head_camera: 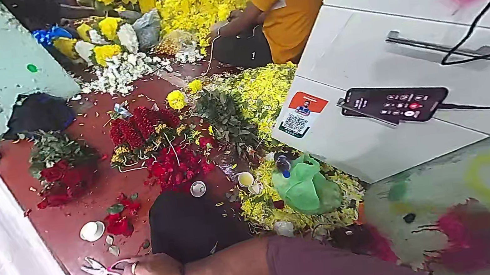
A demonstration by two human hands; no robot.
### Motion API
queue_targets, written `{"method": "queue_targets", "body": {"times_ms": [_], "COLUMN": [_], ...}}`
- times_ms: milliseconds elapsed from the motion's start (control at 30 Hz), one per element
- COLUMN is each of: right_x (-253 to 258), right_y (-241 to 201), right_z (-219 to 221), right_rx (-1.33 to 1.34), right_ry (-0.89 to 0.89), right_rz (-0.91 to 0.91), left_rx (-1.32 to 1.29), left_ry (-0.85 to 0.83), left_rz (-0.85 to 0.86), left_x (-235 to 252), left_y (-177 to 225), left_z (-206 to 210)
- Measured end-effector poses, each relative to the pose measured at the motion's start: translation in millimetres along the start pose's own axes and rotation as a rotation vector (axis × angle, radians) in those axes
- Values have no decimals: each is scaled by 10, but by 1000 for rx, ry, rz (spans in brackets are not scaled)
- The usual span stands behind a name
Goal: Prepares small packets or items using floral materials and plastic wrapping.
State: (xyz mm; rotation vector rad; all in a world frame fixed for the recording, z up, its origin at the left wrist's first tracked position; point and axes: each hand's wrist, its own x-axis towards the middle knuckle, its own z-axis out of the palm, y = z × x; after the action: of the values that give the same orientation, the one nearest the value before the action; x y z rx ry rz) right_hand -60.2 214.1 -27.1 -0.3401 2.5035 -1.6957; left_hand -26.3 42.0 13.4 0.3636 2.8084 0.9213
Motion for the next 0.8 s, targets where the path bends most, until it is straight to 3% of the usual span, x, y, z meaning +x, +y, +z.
{"method": "queue_targets", "body": {"times_ms": [133, 300, 500, 667, 800], "right_x": [21, 59, 109, 101, 108], "right_y": [-53, 103, 339, 307, 310], "right_z": [-70, -32, -100, -133, -147], "right_rx": [-45, -93, 84, 205, 310], "right_ry": [-36, -215, -413, -399, -328], "right_rz": [-250, -148, -45, -20, 30], "left_rx": [-16, -89, -178, -188, -303], "left_ry": [116, 95, 48, 42, 131], "left_rz": [-1, -128, -89, -137, -170], "left_x": [-17, -47, -46, -56, -82], "left_y": [-31, -44, -131, -145, -221], "left_z": [12, 37, 103, 80, 91]}}
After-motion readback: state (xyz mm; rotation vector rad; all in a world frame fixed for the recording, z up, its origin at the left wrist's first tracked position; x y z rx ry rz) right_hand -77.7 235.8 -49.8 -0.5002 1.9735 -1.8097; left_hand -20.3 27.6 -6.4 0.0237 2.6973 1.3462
